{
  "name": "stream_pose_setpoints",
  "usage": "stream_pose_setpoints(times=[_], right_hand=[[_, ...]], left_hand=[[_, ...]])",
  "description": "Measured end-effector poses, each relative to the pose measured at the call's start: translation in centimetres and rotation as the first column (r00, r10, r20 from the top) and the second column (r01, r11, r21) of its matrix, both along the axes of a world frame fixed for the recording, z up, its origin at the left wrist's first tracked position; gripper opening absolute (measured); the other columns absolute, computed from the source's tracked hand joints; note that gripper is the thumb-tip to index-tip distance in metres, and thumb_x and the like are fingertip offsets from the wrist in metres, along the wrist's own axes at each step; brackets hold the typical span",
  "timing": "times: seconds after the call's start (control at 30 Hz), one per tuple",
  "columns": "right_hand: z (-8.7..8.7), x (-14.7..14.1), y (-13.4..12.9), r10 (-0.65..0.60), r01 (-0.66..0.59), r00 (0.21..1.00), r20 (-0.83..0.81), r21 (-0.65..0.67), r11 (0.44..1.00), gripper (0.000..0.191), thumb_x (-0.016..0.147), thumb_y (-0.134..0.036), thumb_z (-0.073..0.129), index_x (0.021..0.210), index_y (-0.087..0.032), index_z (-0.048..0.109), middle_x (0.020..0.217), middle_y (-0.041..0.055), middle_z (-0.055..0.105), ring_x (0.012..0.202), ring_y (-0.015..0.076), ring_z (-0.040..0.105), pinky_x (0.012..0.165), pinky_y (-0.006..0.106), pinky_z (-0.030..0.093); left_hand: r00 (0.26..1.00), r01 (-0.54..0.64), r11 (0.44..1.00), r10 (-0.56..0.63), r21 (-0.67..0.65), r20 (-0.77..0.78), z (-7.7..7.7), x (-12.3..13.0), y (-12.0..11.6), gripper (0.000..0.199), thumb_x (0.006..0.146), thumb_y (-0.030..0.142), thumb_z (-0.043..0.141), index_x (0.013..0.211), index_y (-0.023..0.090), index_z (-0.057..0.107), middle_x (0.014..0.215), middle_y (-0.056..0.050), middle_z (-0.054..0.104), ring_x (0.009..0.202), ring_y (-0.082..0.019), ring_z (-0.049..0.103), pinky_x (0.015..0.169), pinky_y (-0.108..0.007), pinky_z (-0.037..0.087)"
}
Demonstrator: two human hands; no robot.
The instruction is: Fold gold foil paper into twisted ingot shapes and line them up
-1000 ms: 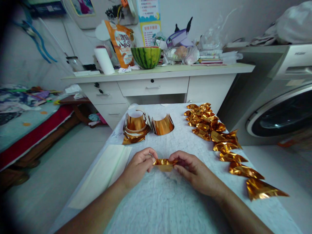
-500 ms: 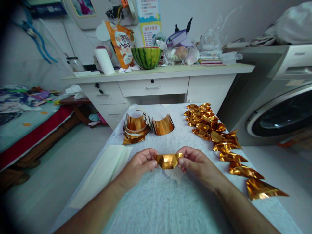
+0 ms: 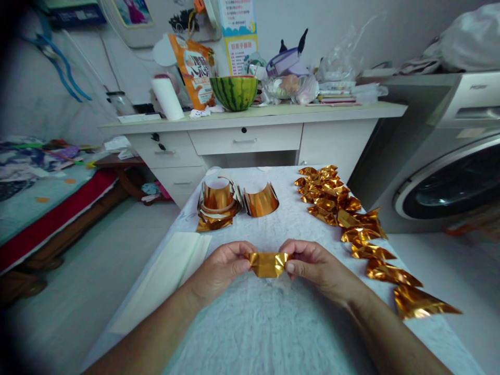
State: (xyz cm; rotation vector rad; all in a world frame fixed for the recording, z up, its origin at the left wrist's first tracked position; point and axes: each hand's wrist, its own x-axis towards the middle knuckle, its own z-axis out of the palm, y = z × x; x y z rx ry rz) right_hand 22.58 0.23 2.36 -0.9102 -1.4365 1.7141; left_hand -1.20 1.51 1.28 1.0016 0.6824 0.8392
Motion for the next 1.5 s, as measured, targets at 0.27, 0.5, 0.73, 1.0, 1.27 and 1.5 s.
stream_pose_setpoints(times=[0.27, 0.5, 0.73, 1.0, 1.27, 1.5], right_hand=[[-0.76, -0.04, 0.21, 0.036, -0.036, 0.999, -0.024, -0.017, 0.999, 0.022, 0.082, -0.040, 0.071, 0.082, -0.018, 0.065, 0.075, -0.0012, 0.053, 0.070, 0.0115, 0.046, 0.066, 0.024, 0.036], [-0.64, -0.22, 0.09, 0.024, -0.026, 0.999, -0.038, -0.057, 0.998, 0.022, 0.080, -0.039, 0.074, 0.081, -0.018, 0.065, 0.074, -0.0022, 0.055, 0.068, 0.0100, 0.046, 0.065, 0.023, 0.036], [-0.61, -0.47, -0.06, -0.005, 0.002, 0.999, -0.035, -0.105, 0.995, 0.025, 0.074, -0.038, 0.079, 0.078, -0.018, 0.064, 0.069, -0.0040, 0.056, 0.066, 0.0092, 0.045, 0.063, 0.021, 0.034], [-0.31, -0.56, -0.02, 0.005, -0.006, 1.000, -0.020, -0.077, 0.997, 0.025, 0.076, -0.037, 0.078, 0.074, -0.018, 0.061, 0.067, -0.0045, 0.056, 0.063, 0.0087, 0.045, 0.061, 0.021, 0.034], [-0.48, -0.45, -0.02, 0.005, -0.006, 0.999, 0.050, 0.015, 1.000, 0.024, 0.080, -0.038, 0.073, 0.076, -0.018, 0.062, 0.071, -0.0025, 0.057, 0.066, 0.0107, 0.047, 0.063, 0.023, 0.037], [-0.58, -0.31, 0.16, -0.068, 0.052, 0.992, 0.104, 0.148, 0.988, 0.017, 0.083, -0.035, 0.069, 0.089, -0.020, 0.062, 0.090, 0.0005, 0.056, 0.084, 0.0144, 0.052, 0.076, 0.026, 0.040]], left_hand=[[0.999, 0.028, 0.998, -0.029, -0.058, -0.021, -0.51, -0.21, 0.11, 0.038, 0.063, 0.038, 0.084, 0.082, 0.013, 0.063, 0.073, -0.001, 0.062, 0.068, -0.012, 0.053, 0.067, -0.023, 0.036], [0.998, 0.038, 0.999, -0.040, -0.031, -0.054, -0.67, -0.18, 0.18, 0.037, 0.064, 0.039, 0.082, 0.081, 0.012, 0.063, 0.072, -0.002, 0.063, 0.068, -0.013, 0.055, 0.068, -0.024, 0.038], [0.997, 0.046, 0.999, -0.047, -0.010, -0.065, -0.83, -0.19, 0.16, 0.030, 0.067, 0.033, 0.079, 0.080, 0.012, 0.062, 0.070, -0.001, 0.063, 0.066, -0.012, 0.055, 0.066, -0.024, 0.039], [0.997, 0.058, 0.998, -0.059, -0.023, -0.057, -0.98, -0.20, 0.27, 0.031, 0.066, 0.032, 0.081, 0.081, 0.012, 0.062, 0.072, -0.001, 0.064, 0.067, -0.012, 0.058, 0.067, -0.024, 0.041], [0.993, 0.065, 0.998, -0.067, -0.020, -0.097, -0.61, -0.05, 0.00, 0.028, 0.066, 0.029, 0.079, 0.081, 0.012, 0.063, 0.072, -0.002, 0.065, 0.067, -0.012, 0.057, 0.066, -0.023, 0.041], [0.924, 0.046, 0.849, 0.165, 0.527, -0.346, -0.21, -0.20, -0.11, 0.005, 0.077, 0.012, 0.066, 0.079, 0.017, 0.067, 0.091, -0.002, 0.058, 0.088, -0.014, 0.058, 0.083, -0.027, 0.043]])
